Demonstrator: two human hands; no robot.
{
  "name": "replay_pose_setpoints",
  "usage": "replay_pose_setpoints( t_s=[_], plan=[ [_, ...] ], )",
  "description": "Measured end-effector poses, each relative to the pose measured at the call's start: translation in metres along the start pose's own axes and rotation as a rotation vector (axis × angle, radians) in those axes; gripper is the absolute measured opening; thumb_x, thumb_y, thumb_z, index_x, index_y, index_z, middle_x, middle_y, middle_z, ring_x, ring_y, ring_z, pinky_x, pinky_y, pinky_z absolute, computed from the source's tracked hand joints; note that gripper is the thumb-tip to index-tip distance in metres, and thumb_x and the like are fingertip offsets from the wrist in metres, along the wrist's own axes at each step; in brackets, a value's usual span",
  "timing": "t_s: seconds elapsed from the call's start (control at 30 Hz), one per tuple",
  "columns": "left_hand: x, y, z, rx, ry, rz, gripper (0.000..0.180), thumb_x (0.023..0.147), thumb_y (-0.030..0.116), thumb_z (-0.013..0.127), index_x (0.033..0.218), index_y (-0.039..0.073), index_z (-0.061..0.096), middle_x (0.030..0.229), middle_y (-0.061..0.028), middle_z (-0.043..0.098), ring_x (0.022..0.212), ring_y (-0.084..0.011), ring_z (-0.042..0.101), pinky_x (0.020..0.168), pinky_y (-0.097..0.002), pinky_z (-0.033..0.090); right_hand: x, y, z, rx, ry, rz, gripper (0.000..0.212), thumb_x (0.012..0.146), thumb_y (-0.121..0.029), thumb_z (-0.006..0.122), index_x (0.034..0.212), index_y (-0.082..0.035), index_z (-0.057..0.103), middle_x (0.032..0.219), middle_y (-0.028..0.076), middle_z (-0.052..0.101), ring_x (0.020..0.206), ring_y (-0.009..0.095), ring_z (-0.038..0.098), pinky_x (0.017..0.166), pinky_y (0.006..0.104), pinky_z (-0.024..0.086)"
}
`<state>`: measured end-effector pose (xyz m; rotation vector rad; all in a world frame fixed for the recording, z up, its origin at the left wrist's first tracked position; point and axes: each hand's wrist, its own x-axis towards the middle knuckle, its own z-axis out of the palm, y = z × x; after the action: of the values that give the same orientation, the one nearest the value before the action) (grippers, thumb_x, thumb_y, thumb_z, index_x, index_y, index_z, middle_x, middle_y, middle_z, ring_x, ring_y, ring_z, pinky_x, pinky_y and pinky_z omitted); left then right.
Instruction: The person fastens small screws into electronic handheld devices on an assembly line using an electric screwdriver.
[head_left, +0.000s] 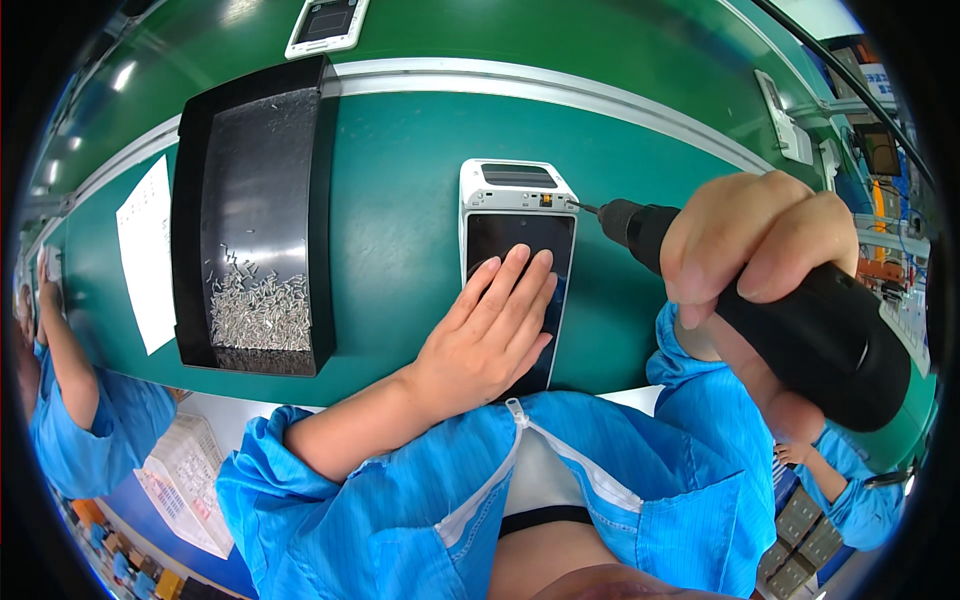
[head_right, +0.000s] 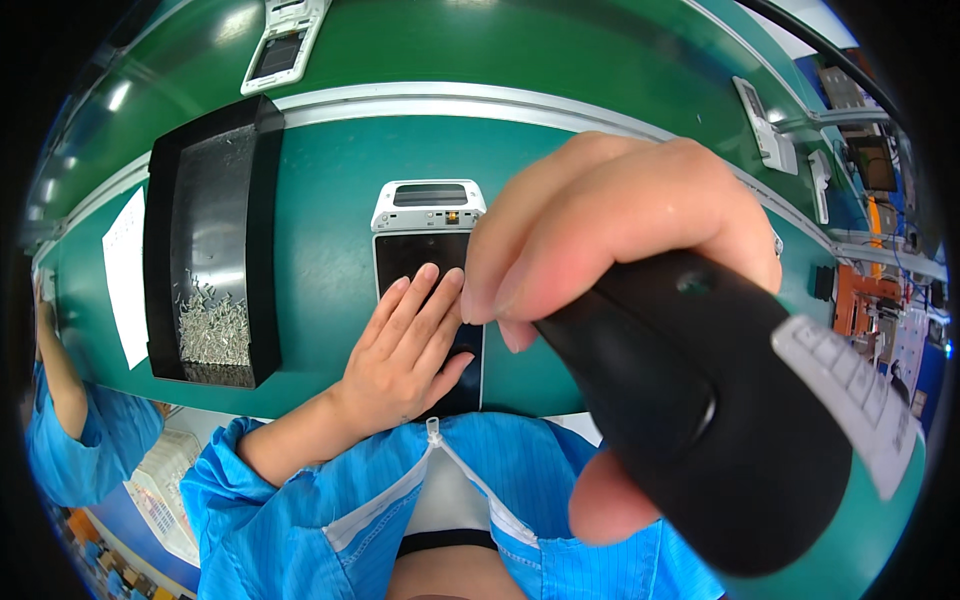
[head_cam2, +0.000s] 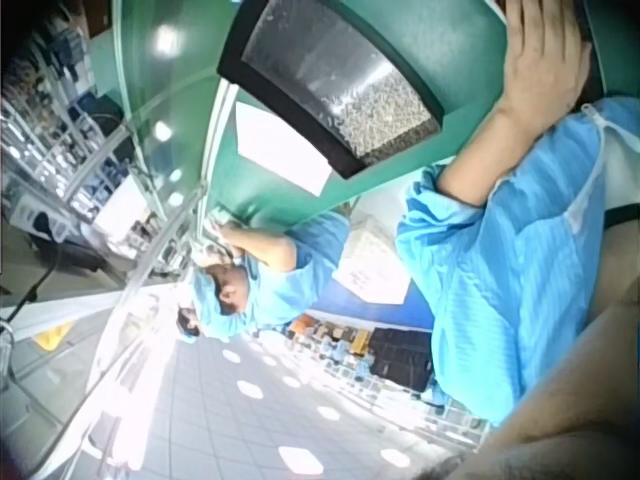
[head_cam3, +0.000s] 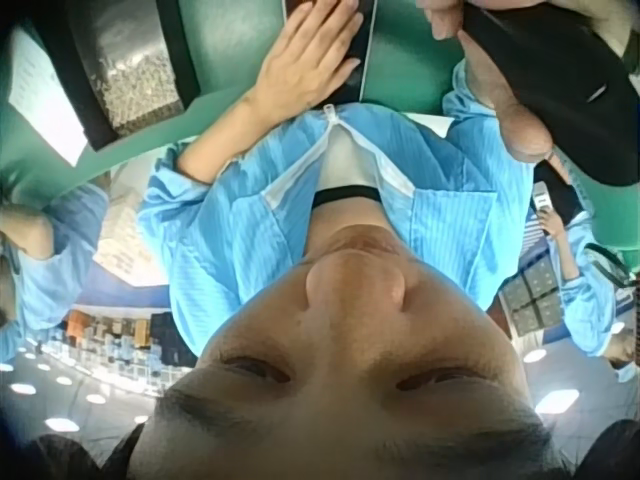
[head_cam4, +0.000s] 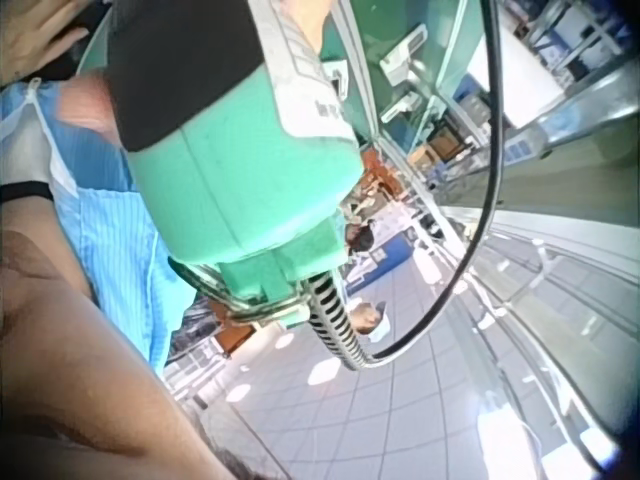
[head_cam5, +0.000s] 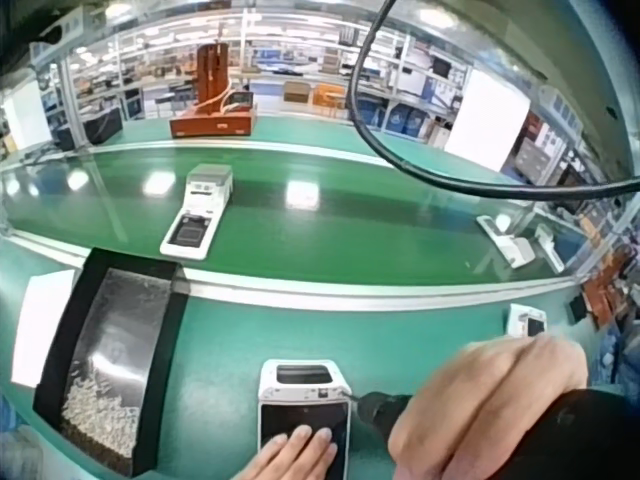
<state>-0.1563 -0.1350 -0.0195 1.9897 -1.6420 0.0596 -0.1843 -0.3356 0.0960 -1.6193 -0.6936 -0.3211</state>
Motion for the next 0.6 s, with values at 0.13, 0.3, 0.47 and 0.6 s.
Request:
replay_pose_setpoints(
  t_s=[0.13, 0.3, 0.47, 0.6],
  plan=[
    [-0.001, -0.001, 0.000, 0.011, 0.002, -0.003, 0.048, 0.070, 0.020, 0.061, 0.108, -0.006, 0.053, 0.123, -0.0184, 0.045, 0.118, -0.0321, 0.039, 0.098, -0.0407, 0.030, 0.000, 0.002, 0.002, -0.025, -0.018, 0.037, 0.061, 0.060, -0.046, 0.076, 0.091, -0.004, 0.043, 0.078, 0.010, 0.052, 0.058, 0.014, 0.051, 0.052, 0.0246, 0.044],
    [0.000, 0.000, 0.000, 0.013, 0.006, 0.009, 0.048, 0.070, 0.020, 0.061, 0.109, -0.006, 0.052, 0.123, -0.0184, 0.044, 0.119, -0.0319, 0.038, 0.098, -0.0409, 0.030, 0.000, -0.004, 0.003, -0.020, 0.106, 0.070, 0.061, 0.062, -0.046, 0.074, 0.093, -0.004, 0.045, 0.079, 0.010, 0.052, 0.057, 0.014, 0.051, 0.050, 0.0239, 0.042],
    [-0.002, 0.001, 0.001, -0.002, -0.014, -0.015, 0.050, 0.069, 0.019, 0.063, 0.112, -0.005, 0.051, 0.125, -0.0182, 0.042, 0.120, -0.0318, 0.037, 0.098, -0.0407, 0.030, -0.006, -0.018, -0.011, 0.048, 0.099, -0.125, 0.066, 0.061, -0.049, 0.072, 0.099, -0.003, 0.046, 0.080, 0.008, 0.052, 0.055, 0.009, 0.051, 0.049, 0.0197, 0.042],
    [-0.002, 0.001, 0.002, -0.016, -0.011, -0.022, 0.051, 0.068, 0.018, 0.063, 0.113, -0.004, 0.050, 0.126, -0.0181, 0.042, 0.119, -0.0324, 0.037, 0.099, -0.0409, 0.029, -0.015, -0.007, -0.007, 0.048, 0.145, -0.124, 0.065, 0.066, -0.048, 0.068, 0.102, 0.000, 0.044, 0.086, 0.013, 0.052, 0.057, 0.011, 0.052, 0.048, 0.0207, 0.043]
  ],
)
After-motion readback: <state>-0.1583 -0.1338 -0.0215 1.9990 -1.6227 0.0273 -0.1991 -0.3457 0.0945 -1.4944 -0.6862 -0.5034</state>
